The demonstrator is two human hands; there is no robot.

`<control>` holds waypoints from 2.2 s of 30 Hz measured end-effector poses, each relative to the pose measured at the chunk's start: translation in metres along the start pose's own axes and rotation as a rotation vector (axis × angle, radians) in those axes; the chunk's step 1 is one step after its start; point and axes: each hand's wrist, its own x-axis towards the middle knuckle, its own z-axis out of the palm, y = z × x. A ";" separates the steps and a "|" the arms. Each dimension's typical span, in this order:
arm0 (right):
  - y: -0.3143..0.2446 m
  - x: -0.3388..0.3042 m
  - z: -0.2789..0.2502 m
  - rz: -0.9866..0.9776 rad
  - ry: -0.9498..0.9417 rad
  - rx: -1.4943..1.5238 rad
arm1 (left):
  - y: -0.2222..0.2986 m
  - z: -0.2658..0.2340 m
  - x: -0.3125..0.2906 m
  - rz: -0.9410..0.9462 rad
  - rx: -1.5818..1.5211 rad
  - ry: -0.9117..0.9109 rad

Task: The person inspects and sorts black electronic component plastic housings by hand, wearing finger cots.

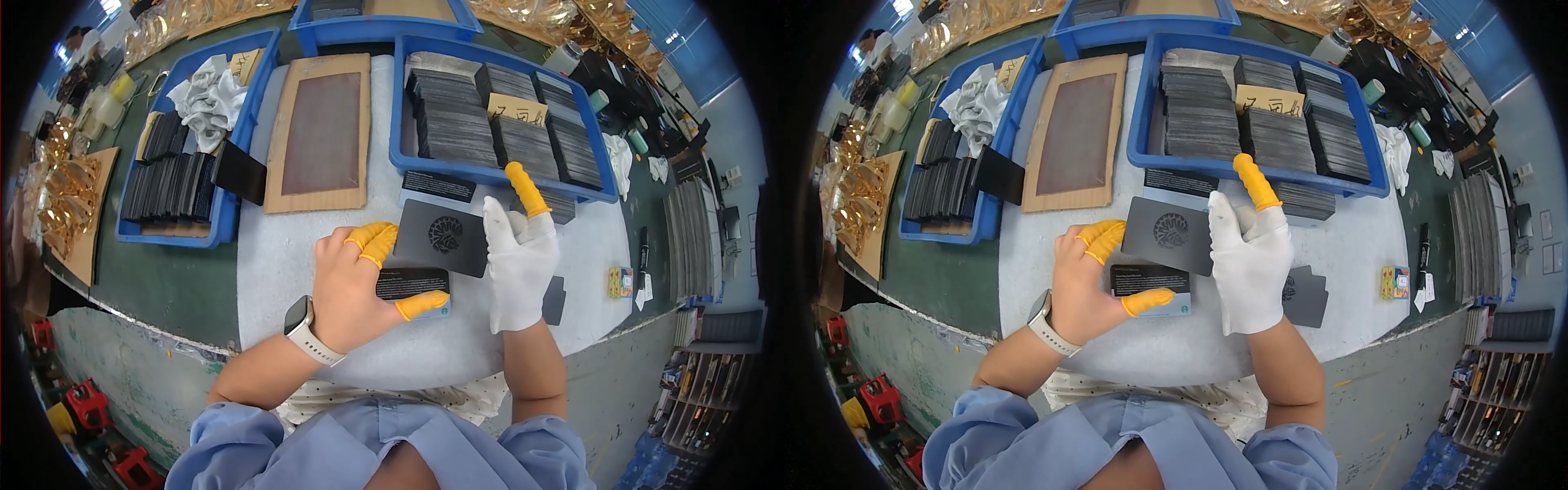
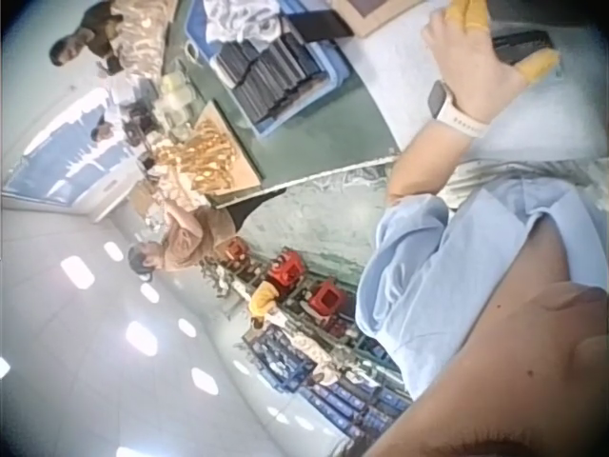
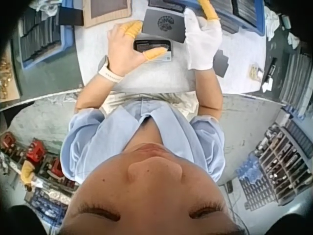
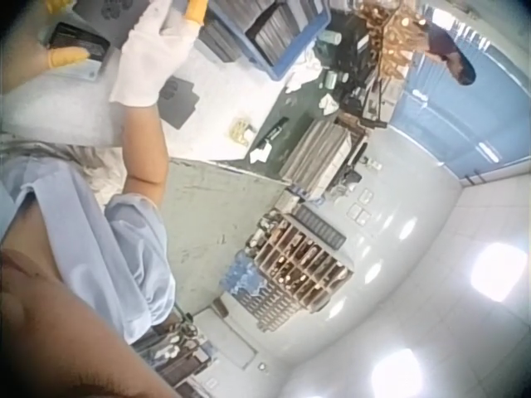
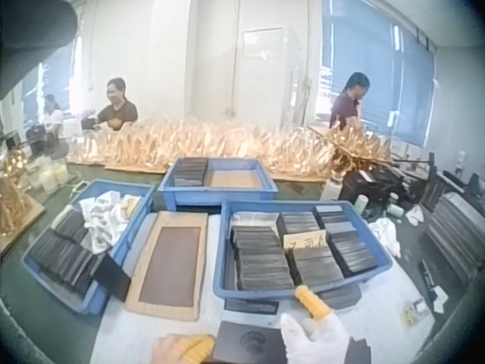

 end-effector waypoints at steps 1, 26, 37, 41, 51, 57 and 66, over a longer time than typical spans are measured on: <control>0.000 -0.001 0.000 -0.016 -0.004 -0.038 | 0.001 0.000 0.000 -0.011 -0.001 0.000; 0.014 -0.011 0.008 -0.070 -0.508 -0.073 | 0.005 -0.008 0.007 -0.077 -0.055 -0.117; -0.007 0.022 -0.012 0.142 -0.210 0.117 | 0.018 -0.007 -0.001 0.049 -0.183 -0.229; -0.001 0.017 -0.017 0.148 -0.253 0.203 | 0.016 -0.007 0.000 0.017 -0.168 -0.263; -0.009 0.025 -0.025 0.198 -0.332 0.121 | 0.013 -0.012 0.004 -0.077 -0.135 -0.136; 0.005 -0.006 -0.001 0.028 -0.525 0.150 | 0.003 -0.011 0.006 -0.191 0.013 -0.096; 0.014 0.006 -0.012 -0.071 -0.442 -0.052 | -0.020 -0.021 0.015 -0.053 -0.256 -0.121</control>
